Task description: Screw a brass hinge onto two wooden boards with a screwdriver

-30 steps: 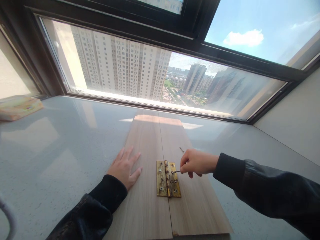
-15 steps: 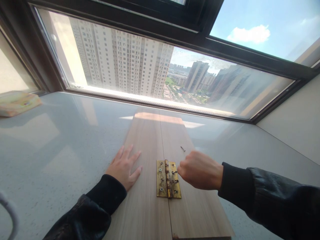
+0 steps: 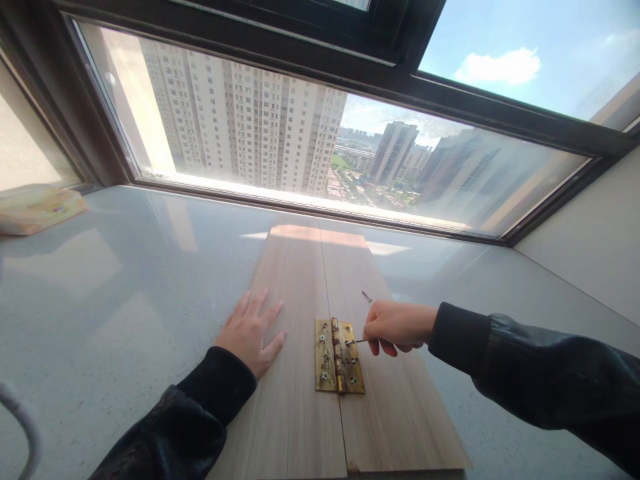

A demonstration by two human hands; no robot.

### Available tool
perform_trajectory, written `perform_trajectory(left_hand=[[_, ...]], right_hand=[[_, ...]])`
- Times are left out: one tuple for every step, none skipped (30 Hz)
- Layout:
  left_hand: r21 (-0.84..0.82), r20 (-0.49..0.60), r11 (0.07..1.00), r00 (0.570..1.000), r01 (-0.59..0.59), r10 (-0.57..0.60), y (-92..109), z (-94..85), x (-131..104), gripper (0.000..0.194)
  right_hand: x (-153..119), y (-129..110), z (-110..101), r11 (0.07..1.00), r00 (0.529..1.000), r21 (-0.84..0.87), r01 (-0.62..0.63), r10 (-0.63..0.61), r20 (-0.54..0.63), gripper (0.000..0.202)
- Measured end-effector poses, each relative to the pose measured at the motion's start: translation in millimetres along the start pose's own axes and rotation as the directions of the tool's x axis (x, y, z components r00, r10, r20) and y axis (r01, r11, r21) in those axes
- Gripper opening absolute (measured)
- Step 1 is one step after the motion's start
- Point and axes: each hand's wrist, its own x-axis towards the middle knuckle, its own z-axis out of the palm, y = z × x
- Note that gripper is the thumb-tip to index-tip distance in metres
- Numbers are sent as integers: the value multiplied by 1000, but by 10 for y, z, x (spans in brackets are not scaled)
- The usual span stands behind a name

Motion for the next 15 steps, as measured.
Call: perform_trajectory(left_hand=[[-3, 1, 1000, 1000, 1, -1, 2, -1, -1, 52], [-7, 2, 1000, 1000, 1, -1, 1, 0, -2, 52], [-9, 3, 1000, 1000, -1, 1, 0, 0, -4, 52], [-11, 3, 1000, 1000, -1, 1, -3, 0, -5, 52], [-10, 4, 1000, 1000, -2, 2, -6, 0, -7, 52], [-8, 4, 1000, 1000, -2, 2, -8, -1, -8, 51], [-5, 5, 1000, 1000, -3, 3, -9, -2, -8, 51], [-2, 6, 1000, 1000, -3, 3, -9, -3, -8, 51], [-1, 8, 1000, 1000, -5, 5, -9, -4, -6, 51], [0, 10, 1000, 1000, -7, 7, -8, -5, -4, 51], [0, 9, 1000, 1000, -7, 7, -9, -5, -2, 51], [-1, 8, 1000, 1000, -8, 8, -10, -3, 0, 51], [-3, 6, 1000, 1000, -10, 10, -11, -1, 2, 51], [-4, 0, 1000, 1000, -11, 11, -13, 2, 2, 51], [-4, -8, 1000, 1000, -13, 13, -15, 6, 2, 50]], right_hand=[[-1, -15, -13, 999, 999, -31, 24, -25, -28, 22], [-14, -38, -14, 993, 994, -96, 65, -73, -80, 21], [-38, -68, -3, 973, 978, -204, 111, -143, -150, 21], [-69, -101, 20, 925, 946, -350, 150, -237, -222, 22], [-105, -137, 51, 841, 897, -514, 167, -346, -275, 22], [-142, -170, 87, 738, 845, -656, 159, -445, -296, 23], [-176, -200, 125, 642, 809, -753, 142, -514, -286, 23], [-206, -223, 160, 577, 790, -807, 128, -551, -269, 23], [-230, -239, 189, 539, 781, -833, 123, -570, -253, 22], [-248, -245, 210, 528, 777, -841, 119, -577, -252, 22], [-260, -241, 220, 545, 771, -831, 112, -575, -273, 21], [-266, -229, 218, 589, 764, -800, 113, -567, -310, 20], [-268, -209, 207, 655, 759, -745, 125, -547, -354, 19], [-265, -181, 188, 734, 761, -661, 155, -516, -394, 18], [-259, -147, 165, 814, 775, -543, 206, -475, -417, 18]])
